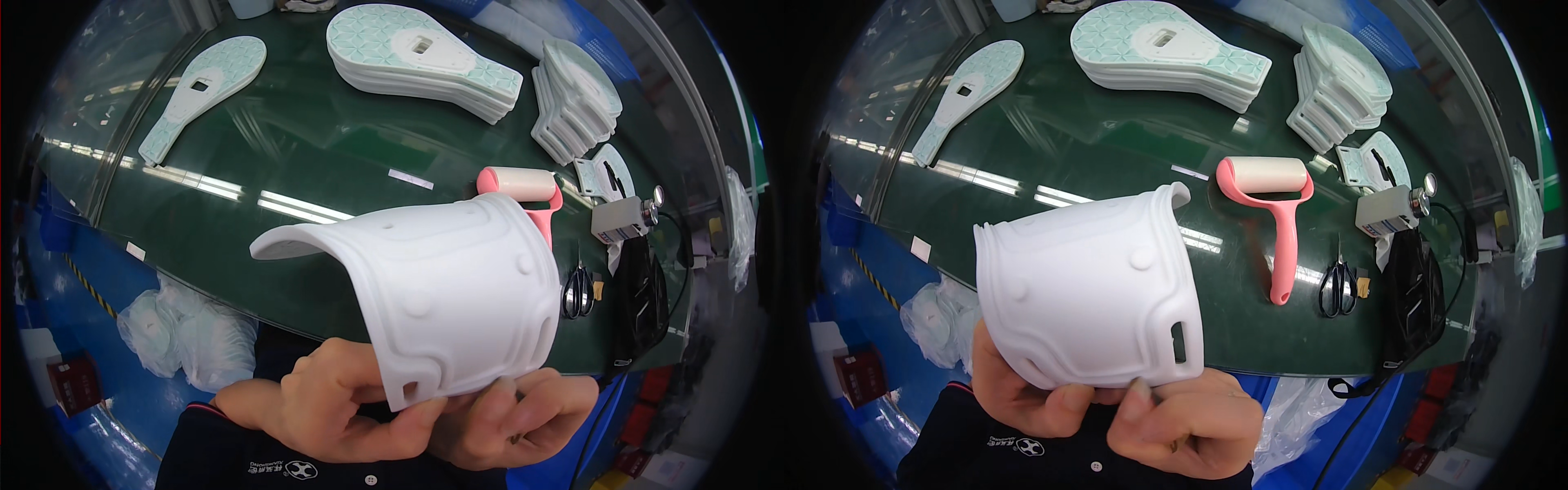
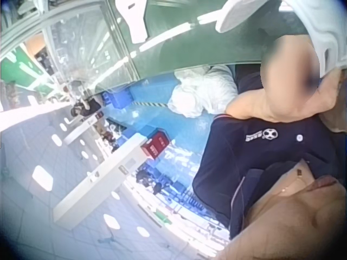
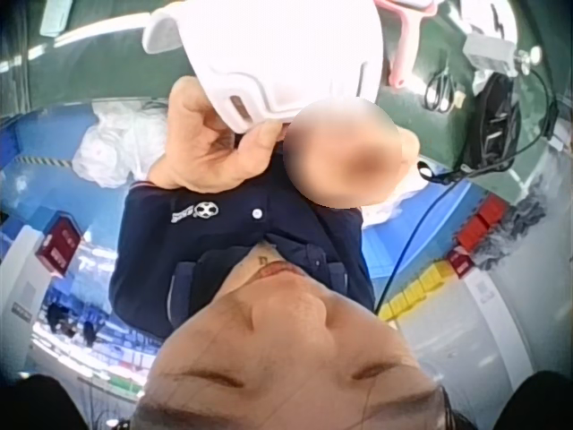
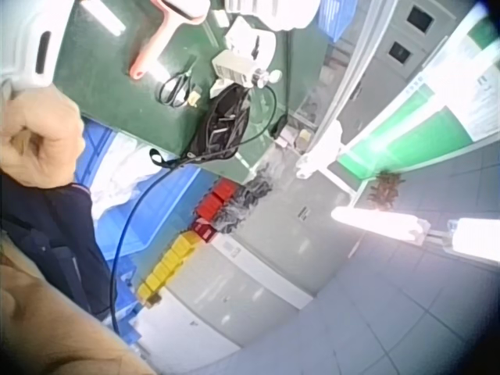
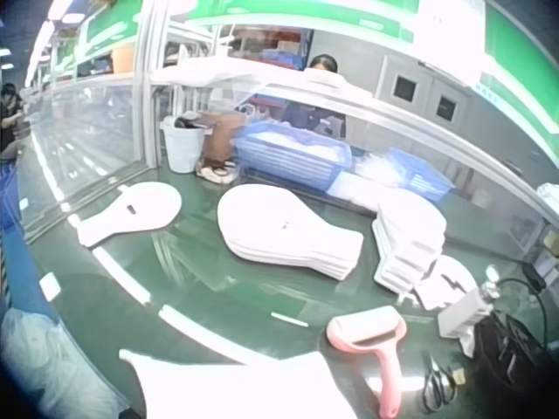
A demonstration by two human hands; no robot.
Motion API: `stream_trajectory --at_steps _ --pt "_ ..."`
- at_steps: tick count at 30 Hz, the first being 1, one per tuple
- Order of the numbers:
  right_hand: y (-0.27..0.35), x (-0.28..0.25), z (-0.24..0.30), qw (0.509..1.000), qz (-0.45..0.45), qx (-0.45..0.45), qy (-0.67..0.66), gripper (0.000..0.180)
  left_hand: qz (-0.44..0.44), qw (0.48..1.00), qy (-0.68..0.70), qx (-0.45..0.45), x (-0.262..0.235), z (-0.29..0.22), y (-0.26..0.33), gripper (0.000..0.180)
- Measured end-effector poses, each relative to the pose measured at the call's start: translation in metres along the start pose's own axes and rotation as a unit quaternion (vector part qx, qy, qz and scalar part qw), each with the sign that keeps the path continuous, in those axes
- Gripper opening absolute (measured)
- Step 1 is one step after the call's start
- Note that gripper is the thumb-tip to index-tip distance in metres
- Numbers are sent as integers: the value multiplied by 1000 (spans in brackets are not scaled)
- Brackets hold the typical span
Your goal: The person picks up white plastic parts with a teal pattern from a stack on a green table. They use a small sanding block to smooth the edges and surfaces of the parts, then use a pink lint roller to clean the patterned side. The person repeats this process for multiple parts, inspecting them and placing them back on the table.
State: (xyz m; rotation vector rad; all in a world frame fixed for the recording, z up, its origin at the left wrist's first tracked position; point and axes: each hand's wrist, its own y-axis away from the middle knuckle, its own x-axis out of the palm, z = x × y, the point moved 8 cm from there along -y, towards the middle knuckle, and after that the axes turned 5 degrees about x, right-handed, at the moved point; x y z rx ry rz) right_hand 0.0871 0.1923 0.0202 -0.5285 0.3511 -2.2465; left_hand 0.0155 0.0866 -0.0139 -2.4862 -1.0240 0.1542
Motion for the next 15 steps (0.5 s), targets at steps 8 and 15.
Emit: stream_trajectory --at_steps 8,15 --pt "4 -10 -5 999 12 -16 33 27 -54 999 -1 2 -7 -7 0 34" --pt "9 -6 5 997 -2 -77 21 20 -13 1000 -17 16 -1 -8 -5 34"
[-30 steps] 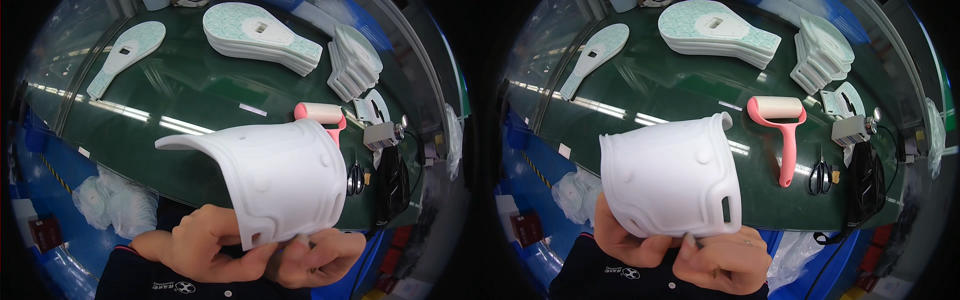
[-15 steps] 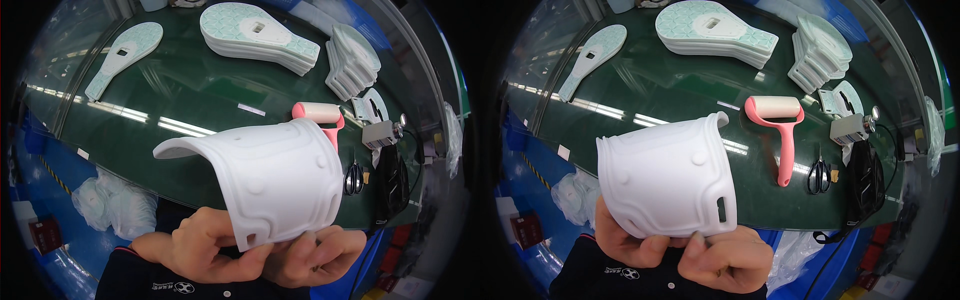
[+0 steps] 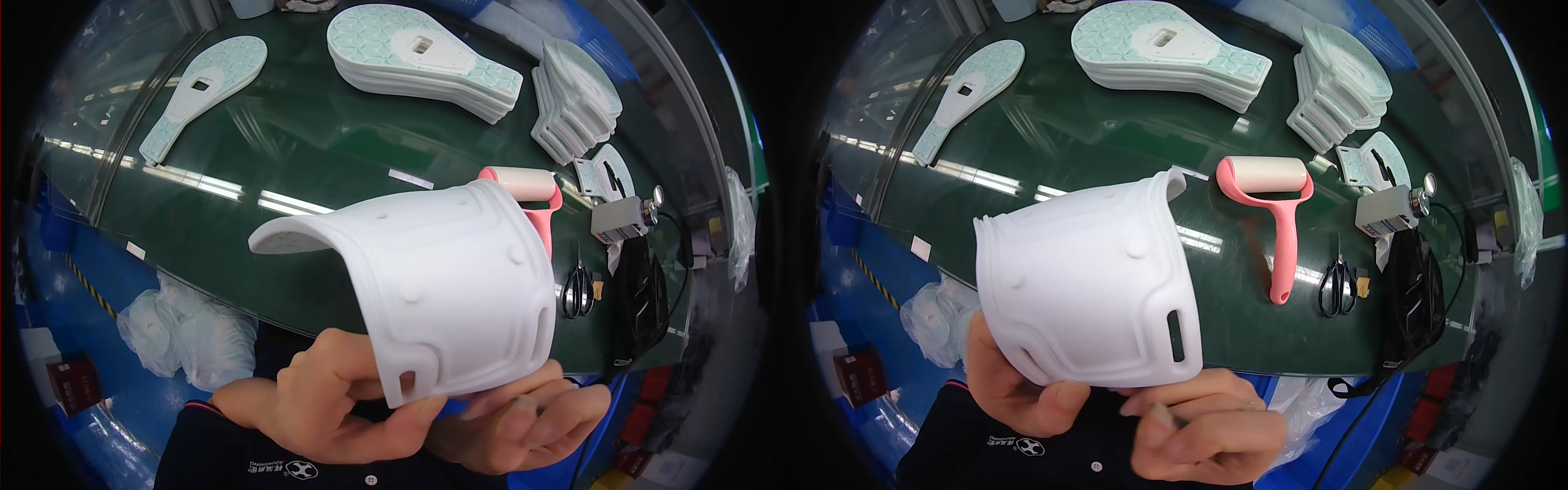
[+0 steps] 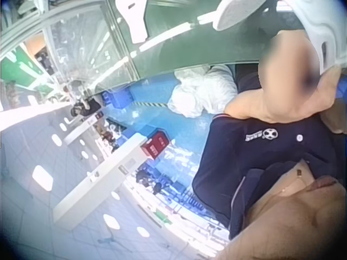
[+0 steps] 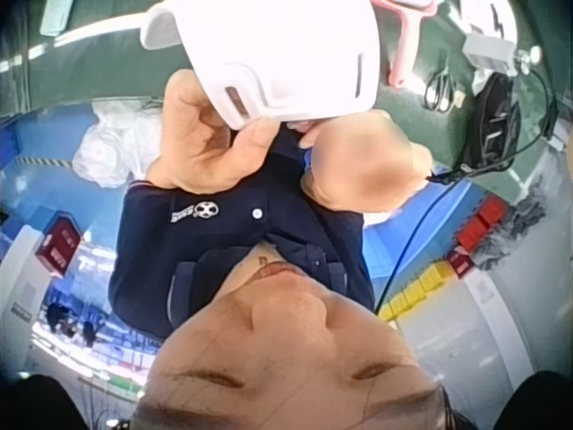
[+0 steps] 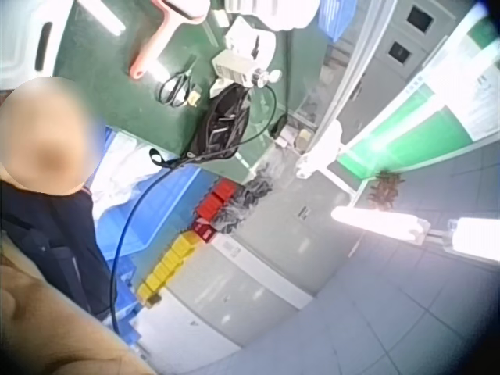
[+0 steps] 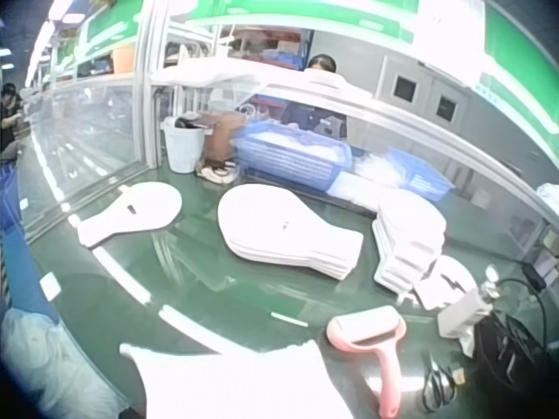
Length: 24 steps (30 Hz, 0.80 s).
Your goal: The person picks up white plastic parts with a teal pattern from a stack on a green table. They use a small sanding block to smooth the edges and surfaces of the parts, then use a pink lint roller to clean the patterned side. The person repeats this process for multiple parts, inspecting them and placing them back on the table.
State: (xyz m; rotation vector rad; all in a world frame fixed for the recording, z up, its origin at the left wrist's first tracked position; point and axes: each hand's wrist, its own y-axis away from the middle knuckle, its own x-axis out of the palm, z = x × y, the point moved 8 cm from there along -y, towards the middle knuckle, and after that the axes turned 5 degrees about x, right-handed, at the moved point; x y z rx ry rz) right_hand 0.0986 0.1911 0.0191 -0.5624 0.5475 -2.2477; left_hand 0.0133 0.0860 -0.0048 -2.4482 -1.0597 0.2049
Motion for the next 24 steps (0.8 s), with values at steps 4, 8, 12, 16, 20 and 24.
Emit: stream_trajectory --at_steps 4,8,12,16,20,24 --pt "-1 15 2 987 124 21 100 16 -6 1000 -6 -7 0 0 2 35" --pt "-4 11 -6 999 13 34 11 21 -1 1000 -27 13 -2 0 1 33" --pt "-1 9 -4 999 11 34 25 23 31 999 -22 -9 2 1 -2 33" --pt "-12 16 -1 995 65 57 42 22 55 998 -43 -4 2 -1 -3 34" --pt "-8 4 -5 994 35 97 -36 22 -29 999 7 28 0 -5 -4 34" --pt "-10 18 -3 992 106 30 68 26 4 999 -39 -27 -5 3 3 33"
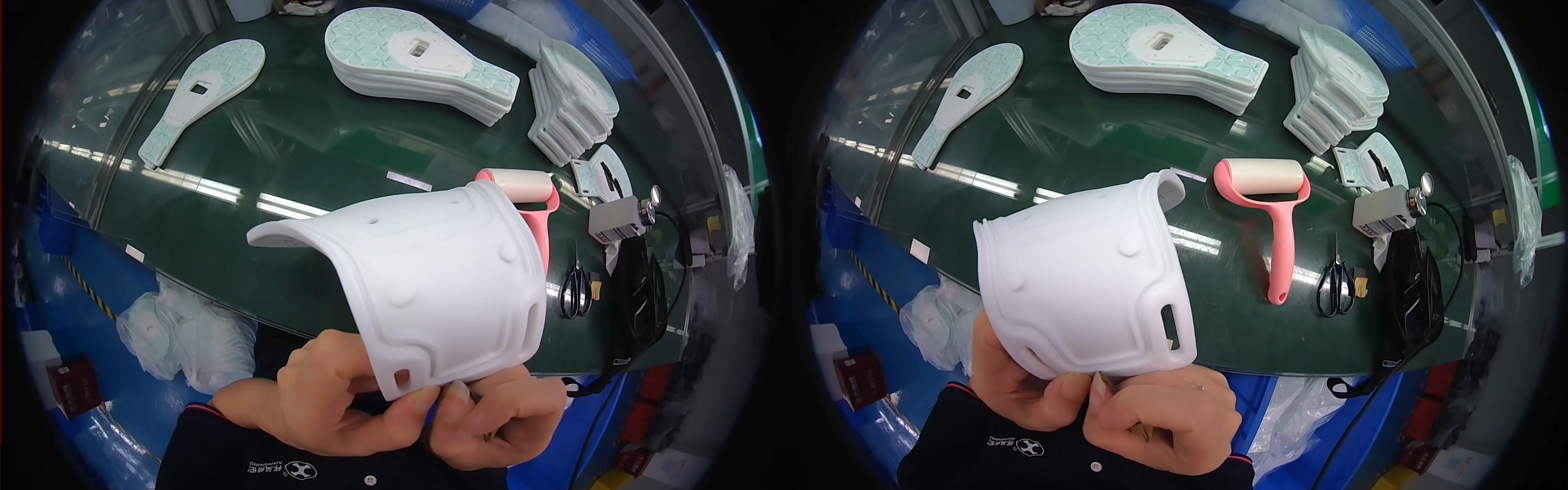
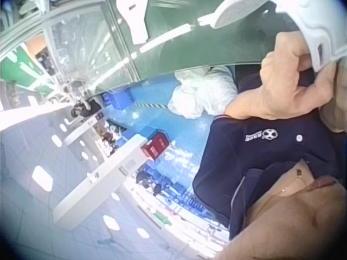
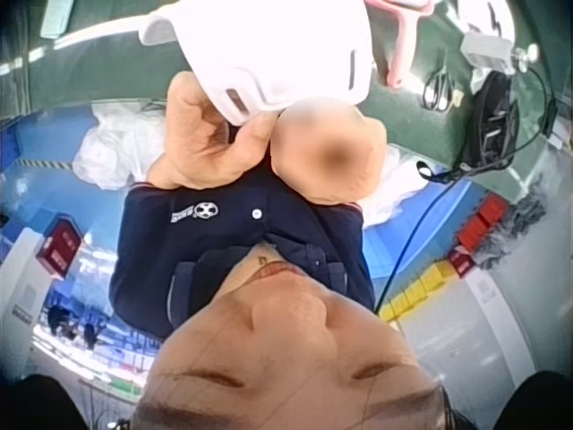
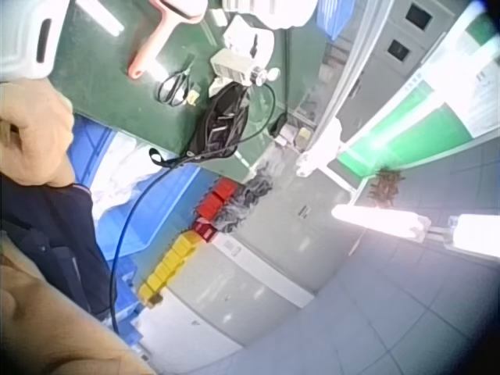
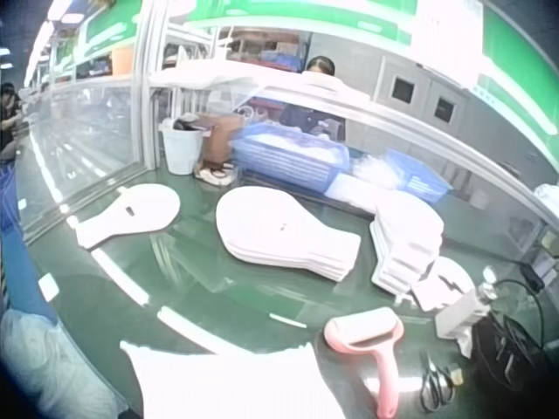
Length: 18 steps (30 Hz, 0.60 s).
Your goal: The person picks up white plastic parts with a teal pattern from a stack on a green table. They use a small sanding block to smooth the edges and surfaces of the parts, then use a pink lint roller to clean the patterned side. The person repeats this process for multiple parts, inspecting them and placing them back on the table.
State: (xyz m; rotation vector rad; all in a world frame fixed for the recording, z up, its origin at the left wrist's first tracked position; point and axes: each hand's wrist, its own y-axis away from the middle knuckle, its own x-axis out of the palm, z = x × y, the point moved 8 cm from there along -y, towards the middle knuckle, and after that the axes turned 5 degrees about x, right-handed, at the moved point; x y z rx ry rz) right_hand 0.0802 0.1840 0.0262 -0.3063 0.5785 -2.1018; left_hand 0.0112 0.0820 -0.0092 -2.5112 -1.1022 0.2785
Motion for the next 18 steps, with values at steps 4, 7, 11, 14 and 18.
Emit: stream_trajectory --at_steps 4,7,11,14,18 --pt "9 -14 -8 992 -103 14 -71 28 -26 999 17 37 1 -4 -2 33" --pt "14 -16 -9 981 -160 41 -106 26 -5 999 32 -1 4 -4 -6 33" --pt "10 -8 -3 993 -107 27 45 28 -44 999 -10 22 -1 -6 -1 33" --pt "3 -28 -5 983 -173 -25 60 22 35 996 -38 72 0 -21 -13 34" --pt "5 -52 -22 959 -265 83 -56 19 -36 995 -54 82 -14 -15 -5 37"
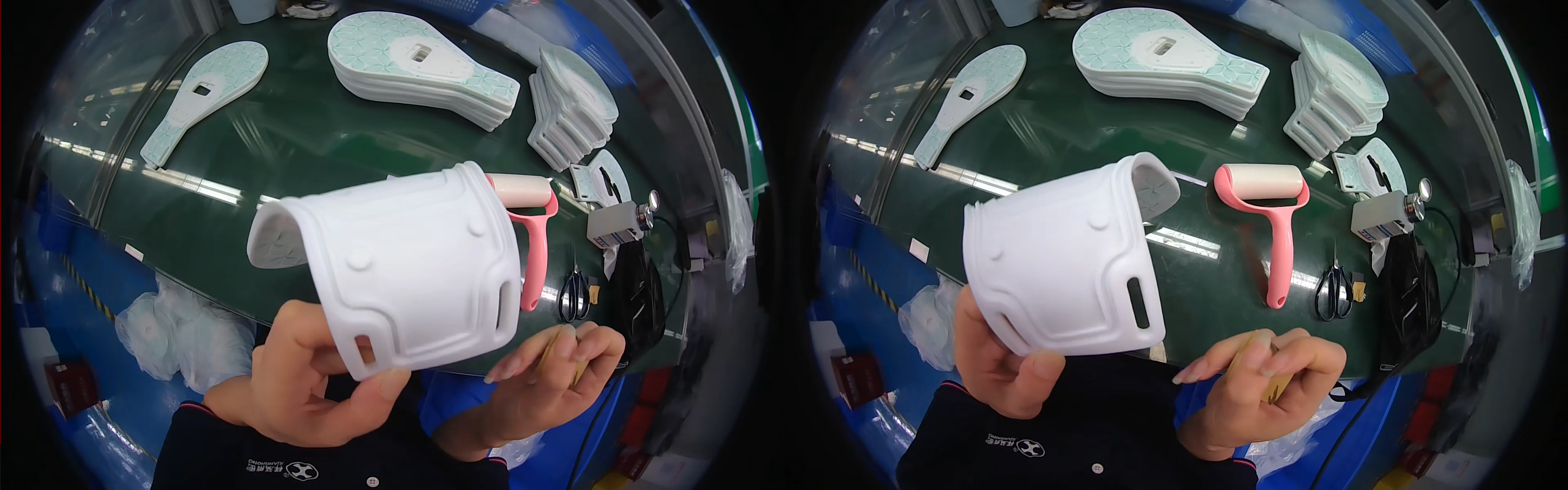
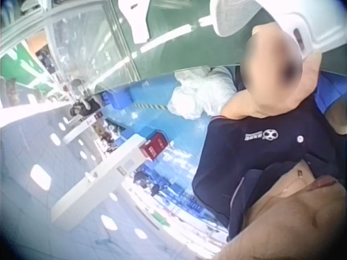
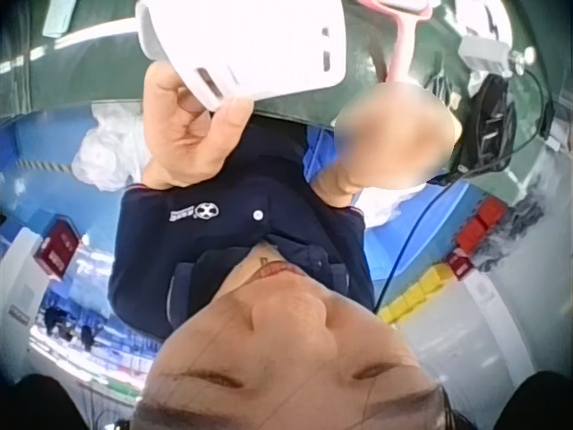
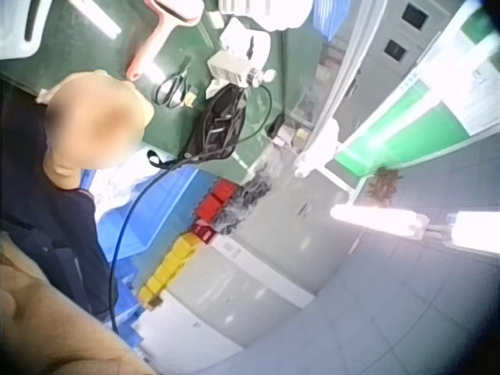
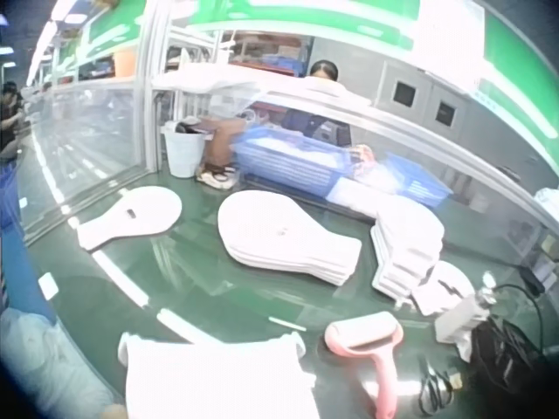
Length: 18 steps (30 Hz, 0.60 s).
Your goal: The person picks up white plastic parts with a teal pattern from a stack on a green table. They use a small sanding block to smooth the edges and surfaces of the parts, then use a pink lint roller to clean the patterned side. The person repeats this process for multiple parts, inspecting them and placing them back on the table.
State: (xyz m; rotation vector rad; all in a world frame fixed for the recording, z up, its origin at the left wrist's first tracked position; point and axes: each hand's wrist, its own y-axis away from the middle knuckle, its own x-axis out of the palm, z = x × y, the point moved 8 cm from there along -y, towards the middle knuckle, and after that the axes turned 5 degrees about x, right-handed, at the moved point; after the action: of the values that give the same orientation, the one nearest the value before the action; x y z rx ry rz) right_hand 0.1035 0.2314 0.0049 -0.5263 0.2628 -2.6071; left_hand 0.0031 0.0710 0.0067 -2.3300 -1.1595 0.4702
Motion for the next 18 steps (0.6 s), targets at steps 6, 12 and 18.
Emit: stream_trajectory --at_steps 6,12,18 --pt "18 3 10 993 94 -15 -75 20 14 997 72 -26 -2 -7 1 38" --pt "27 27 14 993 98 -55 -18 14 1 992 114 -58 -4 0 11 57" --pt "32 3 17 977 68 -70 192 12 -24 995 83 -53 -9 1 19 58"
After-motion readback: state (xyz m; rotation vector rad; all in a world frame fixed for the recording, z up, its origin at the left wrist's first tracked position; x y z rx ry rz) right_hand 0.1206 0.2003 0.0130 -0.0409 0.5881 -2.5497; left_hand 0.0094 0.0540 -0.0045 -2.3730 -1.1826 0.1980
